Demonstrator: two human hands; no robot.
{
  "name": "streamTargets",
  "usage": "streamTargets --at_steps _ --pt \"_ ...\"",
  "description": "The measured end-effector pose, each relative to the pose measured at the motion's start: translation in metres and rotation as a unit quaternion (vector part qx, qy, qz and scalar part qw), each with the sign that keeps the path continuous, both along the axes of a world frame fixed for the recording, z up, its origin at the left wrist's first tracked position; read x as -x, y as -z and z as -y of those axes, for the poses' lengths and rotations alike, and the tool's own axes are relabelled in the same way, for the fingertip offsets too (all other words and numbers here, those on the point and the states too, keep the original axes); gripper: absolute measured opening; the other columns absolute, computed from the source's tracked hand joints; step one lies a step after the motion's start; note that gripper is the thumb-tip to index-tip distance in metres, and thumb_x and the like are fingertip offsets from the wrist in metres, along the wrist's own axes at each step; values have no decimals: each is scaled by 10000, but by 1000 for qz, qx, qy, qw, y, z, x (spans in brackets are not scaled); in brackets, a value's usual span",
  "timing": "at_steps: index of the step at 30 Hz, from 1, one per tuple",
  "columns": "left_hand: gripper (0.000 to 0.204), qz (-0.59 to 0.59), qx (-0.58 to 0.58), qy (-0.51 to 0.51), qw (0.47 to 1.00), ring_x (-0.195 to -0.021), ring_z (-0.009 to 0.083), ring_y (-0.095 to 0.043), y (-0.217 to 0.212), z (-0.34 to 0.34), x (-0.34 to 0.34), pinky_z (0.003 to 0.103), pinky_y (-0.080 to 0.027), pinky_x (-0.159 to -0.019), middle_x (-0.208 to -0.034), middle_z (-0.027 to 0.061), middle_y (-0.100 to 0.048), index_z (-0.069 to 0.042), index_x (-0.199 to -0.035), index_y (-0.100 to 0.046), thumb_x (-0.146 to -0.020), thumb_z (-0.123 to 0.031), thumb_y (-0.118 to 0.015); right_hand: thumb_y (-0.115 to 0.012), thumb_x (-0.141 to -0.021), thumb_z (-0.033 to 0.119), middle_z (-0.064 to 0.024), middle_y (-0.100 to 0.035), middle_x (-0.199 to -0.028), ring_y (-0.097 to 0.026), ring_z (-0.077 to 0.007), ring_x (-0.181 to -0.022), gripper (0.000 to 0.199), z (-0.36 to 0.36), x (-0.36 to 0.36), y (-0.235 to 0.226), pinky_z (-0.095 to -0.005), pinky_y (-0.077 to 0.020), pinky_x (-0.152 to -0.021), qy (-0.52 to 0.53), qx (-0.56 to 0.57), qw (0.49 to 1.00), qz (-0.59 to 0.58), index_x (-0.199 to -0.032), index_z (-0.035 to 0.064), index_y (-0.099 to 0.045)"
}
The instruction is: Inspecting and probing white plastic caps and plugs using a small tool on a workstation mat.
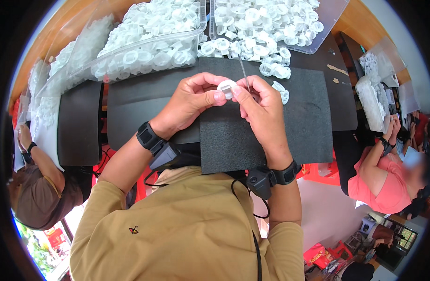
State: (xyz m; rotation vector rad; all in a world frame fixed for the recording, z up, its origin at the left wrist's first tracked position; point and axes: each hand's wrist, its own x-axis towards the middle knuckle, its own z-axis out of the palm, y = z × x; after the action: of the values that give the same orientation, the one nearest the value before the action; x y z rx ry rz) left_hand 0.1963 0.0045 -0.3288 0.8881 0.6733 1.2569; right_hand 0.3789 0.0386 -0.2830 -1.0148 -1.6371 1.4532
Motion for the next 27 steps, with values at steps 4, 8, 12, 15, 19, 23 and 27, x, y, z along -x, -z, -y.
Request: streamTargets --at_steps 4,8,12,15,19,23,27 --pt "312 49 36 -1 998 -1049 140 -606 -5 0 4 271 -525 -913 -1136 62 -623 -29 -1181 -594 -887 -96 -677 -584 -949 188 3 -595 -773 -458 -15 -547 202 6 2 -9 -163 -343 -469 15 4 1000 -24 -1040 11 -619" --pt "331 91 57 23 994 -1070 146 -601 -7 2 5 277 -525 -917 -1144 59 -616 -41 -1190 -588 -883 -117 -687 -610 -931 155 2 -587 -783 -451 -14 -569 240 8 -2 -11 -172 -347 -485 26 -40 999 -11 -1121 9 -609" --pt "310 23 55 6 998 -1046 160 -616 -25 8 9 293 -531 -903 -1143 79 -628 -35 -1155 -603 -862 -82 -694 -651 -890 99 6 -592 -765 -467 -22 -590 220 9 -12 -16 -182 -371 -516 67 -71 995 30 -1095 20 -636" --pt "275 -134 -169 -129 968 -1017 194 -629 -72 22 30 307 -529 -877 -1146 125 -648 -47 -1070 -644 -803 -23 -701 -660 -872 87 3 -611 -749 -495 -42 -607 180 -2 -39 -12 -203 -405 -548 159 -153 962 159 -1041 25 -661" --pt "300 -320 -306 -441 780 -1029 204 -642 -127 20 95 307 -489 -938 -1106 148 -669 58 -1143 -611 -854 -1 -663 -681 -812 49 -26 -618 -723 -509 -80 -607 218 -7 -65 -11 -247 -420 -561 180 -219 926 251 -1028 26 -664" --pt "313 -550 -306 -431 646 -1164 165 -553 -143 2 105 297 -456 -984 -1365 110 -513 -126 -1211 -617 -901 -133 -651 -724 -745 44 -45 -603 -823 -519 -120 -641 287 4 -63 -12 -268 -429 -582 79 -217 919 318 -1027 49 -670" --pt "320 -524 -354 -366 683 -1203 209 -537 -122 17 83 336 -408 -1036 -1305 128 -561 -21 -1140 -653 -827 45 -661 -734 -729 40 -78 -574 -823 -557 -186 -673 239 2 -67 7 -295 -447 -616 51 -266 903 332 -961 36 -675"
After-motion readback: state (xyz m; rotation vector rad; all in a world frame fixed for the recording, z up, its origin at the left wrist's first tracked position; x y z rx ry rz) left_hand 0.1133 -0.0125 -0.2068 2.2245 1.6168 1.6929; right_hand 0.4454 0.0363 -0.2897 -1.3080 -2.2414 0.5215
